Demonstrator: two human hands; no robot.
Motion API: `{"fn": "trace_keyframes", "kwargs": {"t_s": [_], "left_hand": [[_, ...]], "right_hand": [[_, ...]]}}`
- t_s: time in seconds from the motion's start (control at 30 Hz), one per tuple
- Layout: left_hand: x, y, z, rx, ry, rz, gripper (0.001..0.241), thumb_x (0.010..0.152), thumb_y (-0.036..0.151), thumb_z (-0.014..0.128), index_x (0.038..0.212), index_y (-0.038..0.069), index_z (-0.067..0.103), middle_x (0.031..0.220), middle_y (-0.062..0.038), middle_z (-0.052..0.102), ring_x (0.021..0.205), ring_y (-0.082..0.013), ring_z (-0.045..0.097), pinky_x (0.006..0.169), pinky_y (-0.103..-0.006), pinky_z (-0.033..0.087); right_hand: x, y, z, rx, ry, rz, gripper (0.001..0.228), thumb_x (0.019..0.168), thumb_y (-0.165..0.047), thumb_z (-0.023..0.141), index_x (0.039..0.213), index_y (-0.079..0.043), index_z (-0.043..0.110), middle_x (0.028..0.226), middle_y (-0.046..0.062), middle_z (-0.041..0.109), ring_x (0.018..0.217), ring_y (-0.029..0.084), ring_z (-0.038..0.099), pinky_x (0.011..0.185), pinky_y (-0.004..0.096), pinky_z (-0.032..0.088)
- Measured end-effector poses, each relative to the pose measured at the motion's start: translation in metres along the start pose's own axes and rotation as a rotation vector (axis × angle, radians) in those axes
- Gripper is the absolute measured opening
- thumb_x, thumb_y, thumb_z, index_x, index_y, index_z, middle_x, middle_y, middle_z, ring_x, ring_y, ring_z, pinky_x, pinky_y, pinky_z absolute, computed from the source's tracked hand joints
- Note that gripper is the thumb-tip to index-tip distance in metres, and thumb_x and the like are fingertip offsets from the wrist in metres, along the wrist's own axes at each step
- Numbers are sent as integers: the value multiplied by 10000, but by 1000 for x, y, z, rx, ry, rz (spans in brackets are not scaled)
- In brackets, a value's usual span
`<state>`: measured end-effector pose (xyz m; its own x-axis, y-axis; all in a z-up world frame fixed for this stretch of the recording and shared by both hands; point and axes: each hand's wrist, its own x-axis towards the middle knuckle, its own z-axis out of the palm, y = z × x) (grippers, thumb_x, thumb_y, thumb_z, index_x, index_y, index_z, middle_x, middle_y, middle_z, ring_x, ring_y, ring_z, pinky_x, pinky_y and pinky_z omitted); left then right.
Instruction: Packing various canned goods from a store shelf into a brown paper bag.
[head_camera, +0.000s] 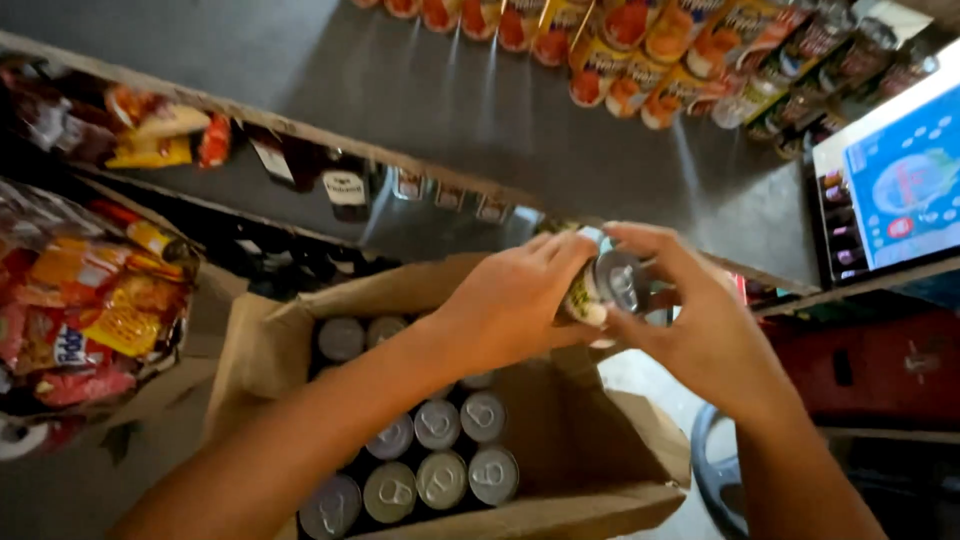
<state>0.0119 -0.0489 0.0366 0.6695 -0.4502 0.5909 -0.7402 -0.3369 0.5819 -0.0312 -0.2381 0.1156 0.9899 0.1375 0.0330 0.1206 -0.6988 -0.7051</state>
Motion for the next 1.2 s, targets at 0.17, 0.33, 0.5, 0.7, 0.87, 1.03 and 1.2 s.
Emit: {"fn": "trace_keyframes", "kwargs": {"t_s": [0.17,0.33,0.5,0.7,0.87,1.03,1.2], "left_hand": [[-27,-26,20,40,-279,43,703,714,307,832,1269,7,523,1168,-148,653,1104,-379,643,852,-482,535],[-53,-55,46,186,-514,-66,548,757,230,805,1226,46,590,1142,-127,663,1104,-358,643,879,-486,527],[-66,-72,59,40,-650,-197,484,748,198,806,1156,30,606,1194,-175,642,1147,-390,611,900,-503,510],[-65,-76,56,-1,-679,-295,342,836,144,736,1148,63,621,1190,-146,674,1115,-402,637,886,-518,518],[-69,-82,59,78,-668,-283,285,840,153,735,1099,70,648,1138,-149,685,1076,-400,658,881,-523,529],[-75,-89,66,113,-681,-273,295,819,139,736,1089,60,647,1148,-157,680,1062,-407,664,872,-527,534],[-80,-91,68,97,-635,-273,249,841,108,713,1077,51,652,1177,-162,667,1072,-431,650,861,-544,529]], "right_hand": [[-11,50,33,-88,-84,7,698,728,-71,822,1380,-97,573,1250,72,686,1012,160,673,810,326,561],[-10,68,64,-93,-180,49,732,719,-72,808,1404,-85,551,1217,120,691,1012,227,680,864,344,546],[-8,103,91,-68,-265,122,742,709,-58,777,1408,-97,533,1190,154,691,1047,299,678,888,369,548],[-12,145,117,-39,-230,-84,784,638,-15,844,1335,-25,485,1257,214,607,1186,373,618,968,389,506],[-17,167,132,180,-307,177,766,671,27,820,1335,-70,449,1234,128,614,1121,210,676,919,316,557],[-18,213,145,291,-291,127,722,737,88,745,1373,-59,439,1198,134,582,1095,205,637,924,319,550],[-22,239,153,80,-349,216,596,859,-60,738,1377,-50,443,1161,141,629,1040,205,645,905,333,543]]}}
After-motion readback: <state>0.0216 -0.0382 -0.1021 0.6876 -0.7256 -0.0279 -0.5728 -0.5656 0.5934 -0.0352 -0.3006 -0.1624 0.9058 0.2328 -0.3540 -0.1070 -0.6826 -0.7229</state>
